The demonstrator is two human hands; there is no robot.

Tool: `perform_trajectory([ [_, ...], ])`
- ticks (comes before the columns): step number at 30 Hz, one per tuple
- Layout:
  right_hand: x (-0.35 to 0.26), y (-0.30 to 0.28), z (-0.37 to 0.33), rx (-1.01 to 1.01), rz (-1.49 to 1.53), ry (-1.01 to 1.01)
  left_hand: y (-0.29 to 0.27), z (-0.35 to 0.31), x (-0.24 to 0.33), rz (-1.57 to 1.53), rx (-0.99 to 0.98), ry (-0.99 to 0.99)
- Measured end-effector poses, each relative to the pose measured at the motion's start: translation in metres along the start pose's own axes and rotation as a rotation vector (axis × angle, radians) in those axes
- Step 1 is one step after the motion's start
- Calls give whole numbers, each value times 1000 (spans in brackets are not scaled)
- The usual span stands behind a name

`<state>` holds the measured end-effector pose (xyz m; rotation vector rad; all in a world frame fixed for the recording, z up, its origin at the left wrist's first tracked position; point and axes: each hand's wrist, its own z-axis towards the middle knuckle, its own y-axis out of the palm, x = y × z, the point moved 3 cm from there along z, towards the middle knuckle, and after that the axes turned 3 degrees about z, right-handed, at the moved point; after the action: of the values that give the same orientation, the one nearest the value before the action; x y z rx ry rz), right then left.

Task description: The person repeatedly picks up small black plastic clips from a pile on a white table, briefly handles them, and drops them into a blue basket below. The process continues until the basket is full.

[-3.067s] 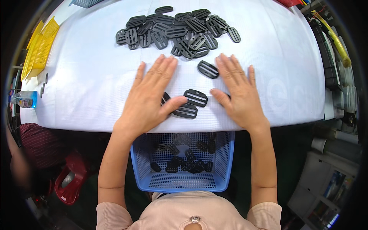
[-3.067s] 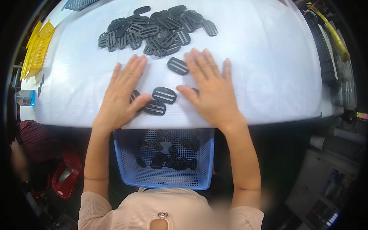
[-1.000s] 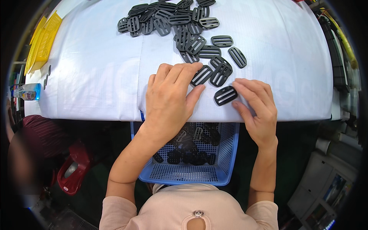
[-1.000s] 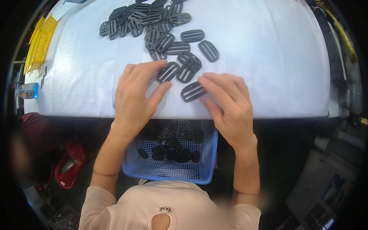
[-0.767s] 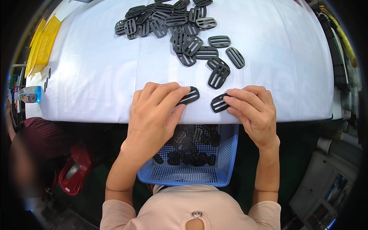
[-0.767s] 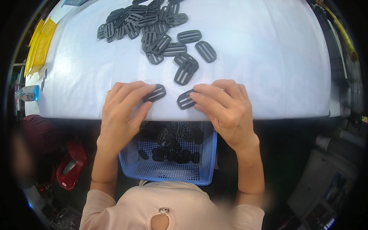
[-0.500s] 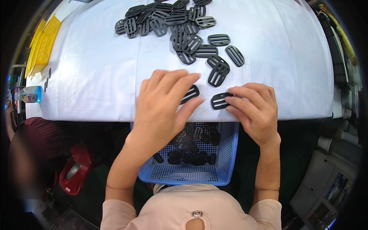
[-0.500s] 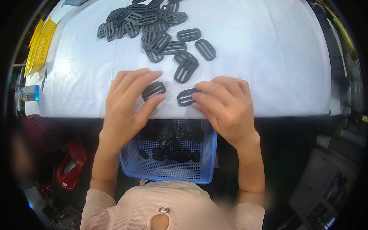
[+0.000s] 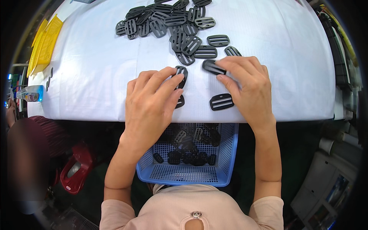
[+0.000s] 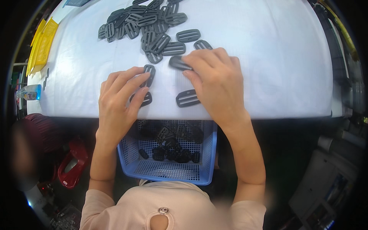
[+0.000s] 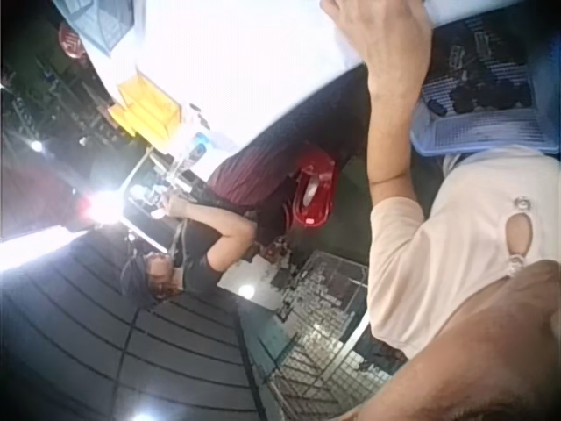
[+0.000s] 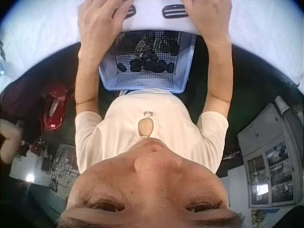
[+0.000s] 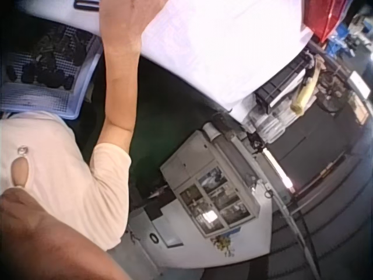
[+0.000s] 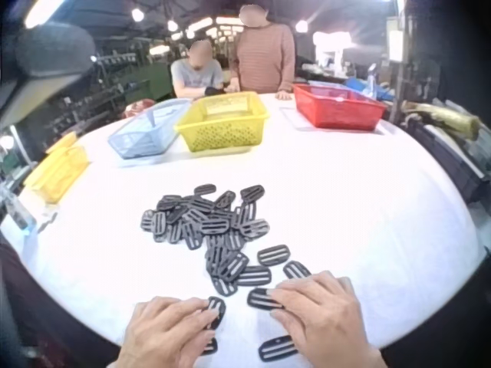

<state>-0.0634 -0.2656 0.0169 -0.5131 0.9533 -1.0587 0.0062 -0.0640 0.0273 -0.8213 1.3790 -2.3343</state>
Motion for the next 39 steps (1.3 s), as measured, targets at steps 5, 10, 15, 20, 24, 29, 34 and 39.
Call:
perform_trajectory([
  [5,-13,-13,-5,-62,27,-9,7,23,2,-147,7,103],
  [10,-32,-23,-38,-177,0,26,26,47,-6,-222,-178,354],
  [15,-8,-35,-39,-29,-178,142,33,51,7,-178,-191,348],
  [20,-33,-12,-44,-72,-273,106,35,26,35,-38,-33,182],
  [24,-39,-4,-53,-124,-379,99,39,20,31,-122,-11,163],
  [29,-32,1,-30,-117,-422,101,39,21,31,-125,-2,157],
  [34,-52,-9,-51,-222,-489,109,37,20,30,-71,15,156],
  [39,-47,-9,-49,-196,-501,71,38,23,30,-103,-21,156],
])
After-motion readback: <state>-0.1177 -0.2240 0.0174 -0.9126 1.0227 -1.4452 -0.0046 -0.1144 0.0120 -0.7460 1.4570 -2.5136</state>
